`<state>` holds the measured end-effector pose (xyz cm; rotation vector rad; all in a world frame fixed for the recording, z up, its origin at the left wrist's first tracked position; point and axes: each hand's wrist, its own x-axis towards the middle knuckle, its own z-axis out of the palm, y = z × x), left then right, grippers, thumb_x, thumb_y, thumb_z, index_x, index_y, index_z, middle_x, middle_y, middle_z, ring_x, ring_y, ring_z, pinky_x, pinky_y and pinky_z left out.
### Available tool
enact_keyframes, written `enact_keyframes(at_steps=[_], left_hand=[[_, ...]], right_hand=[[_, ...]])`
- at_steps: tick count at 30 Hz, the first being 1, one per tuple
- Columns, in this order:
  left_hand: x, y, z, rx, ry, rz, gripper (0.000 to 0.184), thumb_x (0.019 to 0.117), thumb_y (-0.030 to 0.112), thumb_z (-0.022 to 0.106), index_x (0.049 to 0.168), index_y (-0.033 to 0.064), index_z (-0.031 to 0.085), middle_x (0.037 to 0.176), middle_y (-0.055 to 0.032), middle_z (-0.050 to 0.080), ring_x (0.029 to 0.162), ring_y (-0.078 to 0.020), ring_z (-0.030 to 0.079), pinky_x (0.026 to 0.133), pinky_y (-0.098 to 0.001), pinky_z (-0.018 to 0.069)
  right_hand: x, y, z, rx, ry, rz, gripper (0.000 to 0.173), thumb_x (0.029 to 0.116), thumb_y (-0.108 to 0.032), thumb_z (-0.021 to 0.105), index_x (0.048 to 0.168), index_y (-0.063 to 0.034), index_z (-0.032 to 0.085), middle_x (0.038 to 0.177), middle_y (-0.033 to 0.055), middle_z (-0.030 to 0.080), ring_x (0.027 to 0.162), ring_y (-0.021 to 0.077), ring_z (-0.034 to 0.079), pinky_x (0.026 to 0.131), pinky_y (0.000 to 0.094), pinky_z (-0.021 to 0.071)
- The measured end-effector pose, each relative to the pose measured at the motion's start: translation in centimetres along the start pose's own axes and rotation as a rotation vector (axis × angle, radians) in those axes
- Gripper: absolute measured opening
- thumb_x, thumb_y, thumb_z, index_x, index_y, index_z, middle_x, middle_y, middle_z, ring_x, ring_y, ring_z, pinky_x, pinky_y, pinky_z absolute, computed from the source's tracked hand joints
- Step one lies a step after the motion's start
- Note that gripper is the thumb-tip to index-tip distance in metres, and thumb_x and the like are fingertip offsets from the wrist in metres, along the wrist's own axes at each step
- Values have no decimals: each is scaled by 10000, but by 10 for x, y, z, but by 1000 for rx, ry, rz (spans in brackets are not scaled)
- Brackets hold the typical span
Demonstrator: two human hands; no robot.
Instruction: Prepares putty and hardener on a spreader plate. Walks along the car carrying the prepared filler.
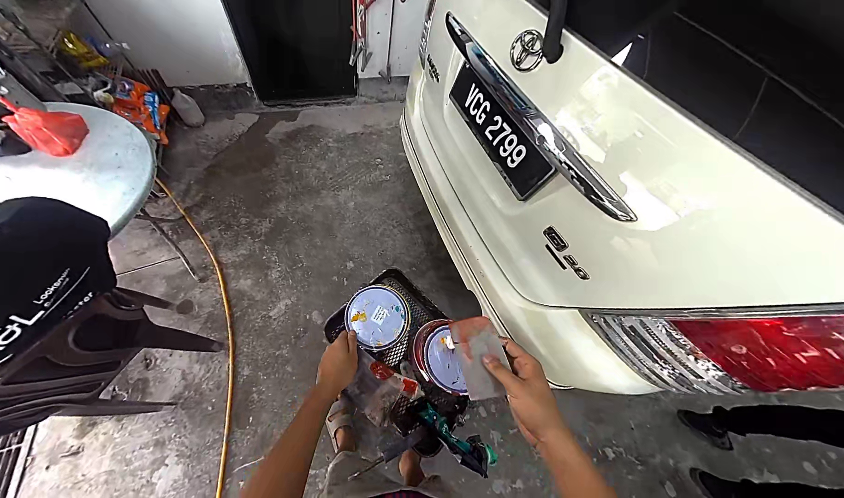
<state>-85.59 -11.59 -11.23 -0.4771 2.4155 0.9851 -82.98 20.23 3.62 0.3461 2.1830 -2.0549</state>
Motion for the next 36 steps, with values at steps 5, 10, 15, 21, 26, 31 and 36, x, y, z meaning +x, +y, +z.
enact_keyframes(at_steps=[5,10,15,21,26,31,36], left_hand=[[-13,-19,-22,-126,94,49,612,1120,406,180,1315,3,599,1187,-240,680,1177,-369,647,1022,-562,478],[-50,-63,-55,-257,276,13,609,1113,415,218,1308,-2,615,1136,-243,695,1122,-375,668,983,-603,495],[-89,-108,-72,-352,449,-18,642,1103,435,229,1292,-29,629,1159,-234,690,1145,-320,657,1026,-555,479],[-122,-126,-76,-432,472,-55,540,1110,312,253,1209,-63,629,1001,-179,683,966,-186,670,921,-410,535],[-129,-132,-71,-473,440,-84,535,1112,315,262,1235,-62,621,1026,-196,686,978,-199,673,930,-419,533],[-118,-126,-67,-480,429,-13,530,1096,315,267,1202,-41,645,935,-126,689,886,-132,672,866,-367,552],[-100,-116,-63,-485,403,48,534,1093,365,273,1149,7,665,933,-91,686,903,-126,670,871,-370,549]], right_hand=[[41,4,40,-310,-71,-83,355,879,-79,694,1229,-23,670,1095,91,736,995,160,721,882,349,618],[92,13,100,-847,-363,-91,267,1004,-251,591,1186,-95,709,1055,103,730,1004,228,701,935,476,558],[130,33,169,-1181,-683,4,277,1023,-246,525,1158,-71,692,1112,170,701,1094,340,666,951,579,516],[153,70,214,-1384,-713,108,252,903,-231,649,1074,-57,711,1089,197,700,1047,390,677,840,632,535],[163,90,225,-1288,-657,283,294,873,-195,678,1079,14,659,1112,237,678,1064,399,668,864,618,533],[168,95,220,-1134,-670,333,291,921,-193,624,1116,20,665,1123,246,674,1077,391,655,904,610,510],[153,56,199,-1180,-671,122,270,990,-229,565,1025,-5,711,1032,213,694,1026,371,669,896,583,519]])
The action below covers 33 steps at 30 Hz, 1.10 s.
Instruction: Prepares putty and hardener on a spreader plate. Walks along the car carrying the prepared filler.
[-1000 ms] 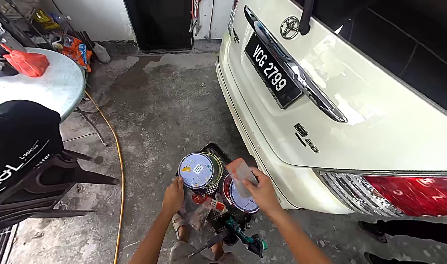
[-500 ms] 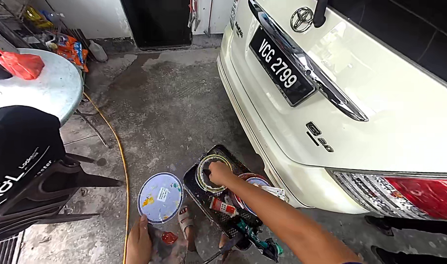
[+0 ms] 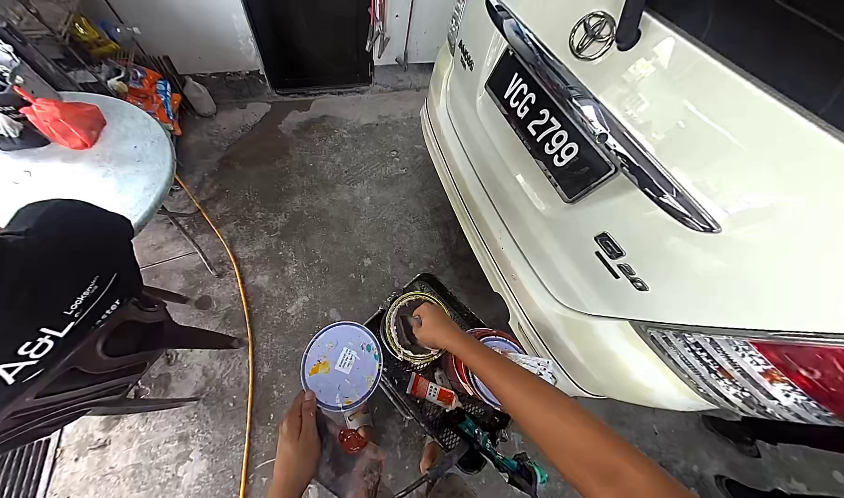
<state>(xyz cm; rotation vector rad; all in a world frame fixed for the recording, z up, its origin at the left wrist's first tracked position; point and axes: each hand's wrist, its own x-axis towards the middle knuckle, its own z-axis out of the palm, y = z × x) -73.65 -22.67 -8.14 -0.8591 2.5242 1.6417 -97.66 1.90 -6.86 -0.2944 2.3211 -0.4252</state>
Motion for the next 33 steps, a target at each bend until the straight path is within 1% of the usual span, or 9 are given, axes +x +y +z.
enact_keyframes(at_steps=[5,8,13,16,19,23,27,30,33], left_hand=[[19,16,23,36,-58,16,556,1102,373,257,1194,11,668,1063,-137,709,1058,-190,671,981,-426,514],[33,21,47,62,-107,0,574,1103,392,253,1224,6,661,1123,-184,705,1117,-266,667,1010,-502,498],[55,34,90,131,-185,-50,582,1117,408,226,1287,33,639,1194,-200,694,1186,-319,648,1034,-554,479],[62,41,114,159,-223,-45,574,1120,404,225,1289,31,628,1207,-211,687,1193,-336,645,1032,-559,478],[62,48,133,178,-274,-20,550,1122,391,241,1232,25,637,1139,-211,696,1139,-341,662,994,-558,493],[60,52,146,236,-344,-114,627,1105,487,289,1059,9,692,1008,-209,700,1019,-347,684,920,-567,516],[48,65,136,-59,-271,-133,705,1099,522,274,784,19,654,705,-128,619,702,-262,634,686,-491,525],[27,112,112,-500,-285,123,565,1094,413,269,907,64,672,779,-40,662,751,-146,658,733,-364,579],[11,167,96,-739,-368,498,326,1084,377,437,955,132,608,813,13,631,746,-85,629,707,-271,555]], right_hand=[[-60,16,-30,-73,156,-73,285,1024,-244,497,1021,-35,691,1019,163,690,1025,320,664,931,526,514],[-97,35,-40,-56,311,-153,323,1041,-265,470,1145,-89,720,1099,100,709,1079,248,668,988,462,518],[-139,67,-36,1,836,-413,313,1028,-277,510,1190,-223,772,1036,-32,745,1022,114,680,915,349,569],[-155,74,-35,151,1067,-533,261,1009,-216,575,1147,-181,793,1056,-39,761,1011,84,686,913,305,578],[-173,69,-36,437,1194,-621,199,972,-124,636,1087,-79,793,1067,32,773,1004,134,717,919,334,600],[-193,57,-35,862,1231,-657,152,916,-13,701,1049,-10,774,1020,89,767,930,161,741,846,305,635],[-206,62,-42,941,1116,-735,178,930,-2,686,1088,-9,767,1053,113,765,963,191,742,878,343,631],[-218,68,-53,909,983,-797,189,948,-5,673,1112,-22,765,1090,127,759,1010,225,738,908,376,627],[-230,67,-63,945,872,-874,189,961,-11,670,1127,-17,760,1103,146,753,1027,235,733,912,374,623]])
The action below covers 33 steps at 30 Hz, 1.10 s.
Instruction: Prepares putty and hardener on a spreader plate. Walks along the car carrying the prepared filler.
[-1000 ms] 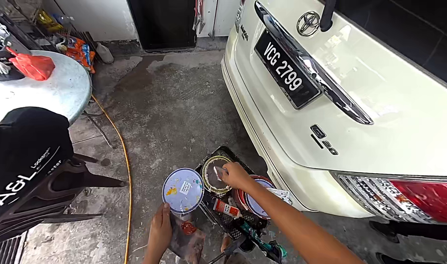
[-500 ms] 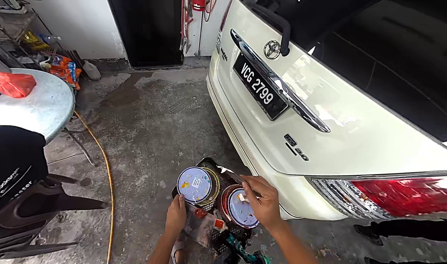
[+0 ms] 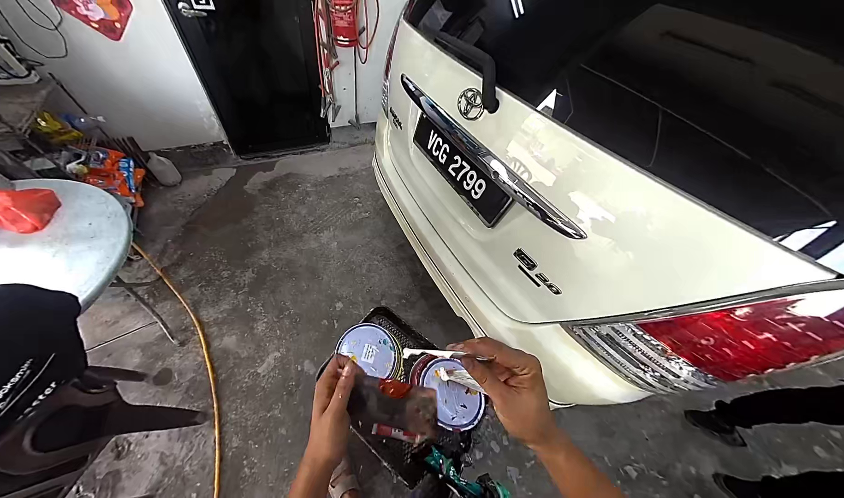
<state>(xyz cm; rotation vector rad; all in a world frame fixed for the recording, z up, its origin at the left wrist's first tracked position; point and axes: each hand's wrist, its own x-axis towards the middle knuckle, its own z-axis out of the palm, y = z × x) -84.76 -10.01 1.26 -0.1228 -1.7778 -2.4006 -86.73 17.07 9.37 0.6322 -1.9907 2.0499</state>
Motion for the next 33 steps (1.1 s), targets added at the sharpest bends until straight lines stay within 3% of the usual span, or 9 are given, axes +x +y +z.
enact_keyframes(at_steps=[6,10,13,15,18,22,25,29,33], left_hand=[[24,56,32,395,79,555,269,1102,390,411,1011,153,502,863,38,607,775,-48,621,708,-222,547],[29,73,30,657,100,739,267,1086,437,426,1011,188,488,866,50,618,773,-37,656,684,-220,577],[26,76,34,709,74,824,251,1086,425,432,995,196,481,882,47,627,782,-55,669,680,-234,587],[20,79,43,641,81,800,221,1093,418,413,1039,218,489,950,60,689,837,-83,711,724,-254,616],[3,77,59,485,182,628,207,1114,359,379,1078,176,470,1042,21,759,945,-134,755,842,-291,636],[-22,71,78,432,357,385,147,1094,159,376,1030,68,472,802,72,532,687,31,553,644,-125,504],[-33,75,91,421,288,325,167,1104,178,367,1046,63,473,815,68,549,708,32,569,668,-131,515],[-40,74,91,672,24,254,517,1040,529,483,1199,38,460,1015,-3,690,880,-22,684,773,-222,605],[-43,62,75,895,-119,130,435,1002,452,619,1159,51,562,753,37,664,618,-44,638,558,-277,578]], right_hand=[[16,-26,7,-2,-139,-155,184,994,-71,656,1148,-71,756,1096,99,754,1012,190,728,914,359,618],[29,-37,2,-560,-277,-308,237,1045,-143,549,1161,-191,750,1089,3,742,1028,129,699,897,348,598],[35,-50,-1,-1095,-294,-356,354,960,-81,522,1159,-279,738,1065,-48,728,989,153,684,807,381,567],[33,-50,-5,-1169,-182,-324,359,945,-79,537,1163,-266,753,1063,-19,721,985,182,685,801,406,572],[19,-41,-7,-731,149,-220,227,1025,-190,548,1106,-122,749,1010,4,709,923,104,683,791,310,604],[-7,-24,18,-32,383,56,350,947,-34,633,1277,40,540,1047,142,725,935,237,737,804,365,644],[-25,-3,37,-52,397,179,347,946,-13,617,1281,49,548,1105,121,719,990,204,725,850,349,634],[-31,-2,47,97,325,318,278,951,11,631,1220,60,582,1026,138,740,925,231,740,826,377,641],[-24,-15,40,296,356,376,229,950,40,640,1170,68,582,974,173,733,905,234,734,849,382,619]])
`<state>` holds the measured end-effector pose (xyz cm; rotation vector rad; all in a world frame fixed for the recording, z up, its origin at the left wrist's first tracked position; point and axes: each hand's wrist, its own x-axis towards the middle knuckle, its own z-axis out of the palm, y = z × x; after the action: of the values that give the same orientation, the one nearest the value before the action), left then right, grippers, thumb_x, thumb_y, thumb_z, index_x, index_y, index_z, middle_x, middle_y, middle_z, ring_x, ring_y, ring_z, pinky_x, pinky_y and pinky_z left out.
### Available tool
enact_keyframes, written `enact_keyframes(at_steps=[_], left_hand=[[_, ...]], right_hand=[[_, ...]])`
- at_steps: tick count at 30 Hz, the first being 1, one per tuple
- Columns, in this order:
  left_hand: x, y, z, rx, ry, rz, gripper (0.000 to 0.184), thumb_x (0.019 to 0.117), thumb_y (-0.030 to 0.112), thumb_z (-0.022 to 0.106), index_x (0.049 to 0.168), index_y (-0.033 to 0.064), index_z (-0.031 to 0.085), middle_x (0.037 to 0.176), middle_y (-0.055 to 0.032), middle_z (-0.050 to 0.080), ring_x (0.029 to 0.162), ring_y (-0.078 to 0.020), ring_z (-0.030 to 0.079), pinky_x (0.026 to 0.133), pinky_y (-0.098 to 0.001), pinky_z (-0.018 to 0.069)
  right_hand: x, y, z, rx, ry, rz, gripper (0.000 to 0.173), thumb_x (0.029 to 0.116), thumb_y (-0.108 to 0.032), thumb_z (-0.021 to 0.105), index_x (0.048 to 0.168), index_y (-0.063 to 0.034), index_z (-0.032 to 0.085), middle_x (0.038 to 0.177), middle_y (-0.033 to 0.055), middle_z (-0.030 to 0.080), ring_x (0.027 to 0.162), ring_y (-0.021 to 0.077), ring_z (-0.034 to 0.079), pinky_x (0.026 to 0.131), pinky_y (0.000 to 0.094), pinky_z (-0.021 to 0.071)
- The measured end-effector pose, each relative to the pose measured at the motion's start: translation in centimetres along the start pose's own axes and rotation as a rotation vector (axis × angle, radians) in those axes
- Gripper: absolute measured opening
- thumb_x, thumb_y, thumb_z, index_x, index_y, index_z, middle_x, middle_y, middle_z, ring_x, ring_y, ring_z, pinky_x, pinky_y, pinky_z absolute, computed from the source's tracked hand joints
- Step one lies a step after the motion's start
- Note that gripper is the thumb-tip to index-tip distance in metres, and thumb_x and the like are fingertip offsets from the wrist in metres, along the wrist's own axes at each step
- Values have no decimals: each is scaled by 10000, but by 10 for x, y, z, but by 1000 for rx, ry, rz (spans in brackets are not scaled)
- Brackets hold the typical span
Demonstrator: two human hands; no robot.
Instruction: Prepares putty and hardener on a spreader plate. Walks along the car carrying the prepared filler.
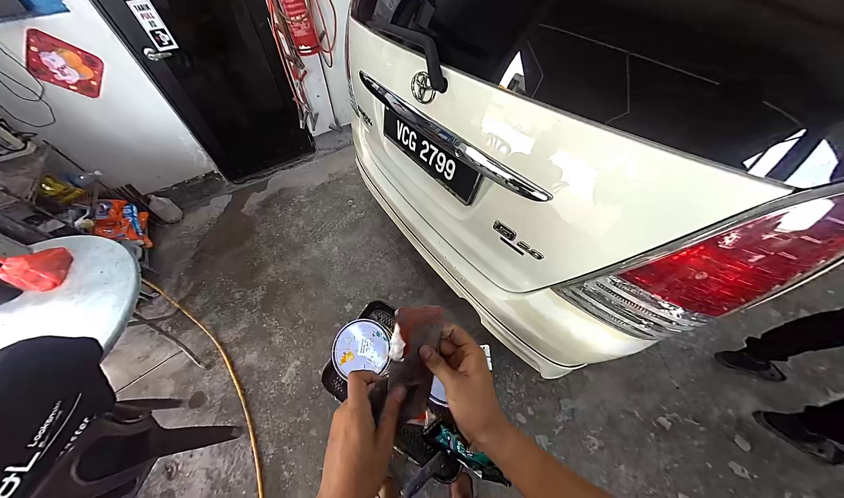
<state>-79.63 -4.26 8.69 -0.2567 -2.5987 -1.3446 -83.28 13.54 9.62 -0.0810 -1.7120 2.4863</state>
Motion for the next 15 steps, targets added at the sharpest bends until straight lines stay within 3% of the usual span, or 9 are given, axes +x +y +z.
enact_keyframes(at_steps=[1,3,5,8,10,12,15], left_hand=[[1,-8,-4,-42,16,-22,333,1018,384,603,1109,64,587,703,49,639,569,-39,606,514,-262,550],[5,-21,-15,-180,56,-79,250,1045,311,557,1071,64,580,710,47,620,590,-48,603,537,-242,545],[8,-28,-19,-235,102,-89,236,1056,300,532,1065,66,559,725,44,614,611,-53,608,551,-229,543],[9,-35,-21,-172,128,-17,224,1050,300,549,1072,77,561,738,77,634,615,-14,612,548,-193,541],[7,-46,-20,-191,137,25,208,1038,280,578,1066,75,563,751,77,644,629,-6,620,565,-186,546],[4,-68,-15,-311,129,-3,158,1013,207,615,1047,61,565,753,45,654,637,-41,636,583,-206,561],[0,-123,-7,-435,-12,-247,189,1068,208,489,1061,35,566,792,-30,630,694,-117,629,644,-282,556]], right_hand=[[3,-3,-3,19,11,-29,258,948,46,633,1200,61,582,1000,167,730,929,226,730,868,377,616],[9,-6,-12,13,-32,-62,330,959,35,618,1286,19,568,1106,155,708,1002,236,711,903,387,608],[11,-4,-26,-70,-246,-78,381,980,3,621,1355,-42,573,1224,146,685,1065,256,700,926,412,608],[19,-6,-43,-533,-629,-187,215,1031,-182,624,1194,-53,681,1043,63,727,932,131,706,855,339,609],[31,-19,-51,-992,-779,-287,251,1069,-319,534,1142,-177,727,994,-16,738,922,95,702,833,363,593],[40,-25,-57,-1272,-772,-306,269,1069,-331,491,1125,-229,733,987,-23,730,922,133,706,797,421,592],[49,-7,-66,-1245,-535,-89,316,1081,-343,433,1139,-169,691,965,20,698,908,174,688,811,454,580]])
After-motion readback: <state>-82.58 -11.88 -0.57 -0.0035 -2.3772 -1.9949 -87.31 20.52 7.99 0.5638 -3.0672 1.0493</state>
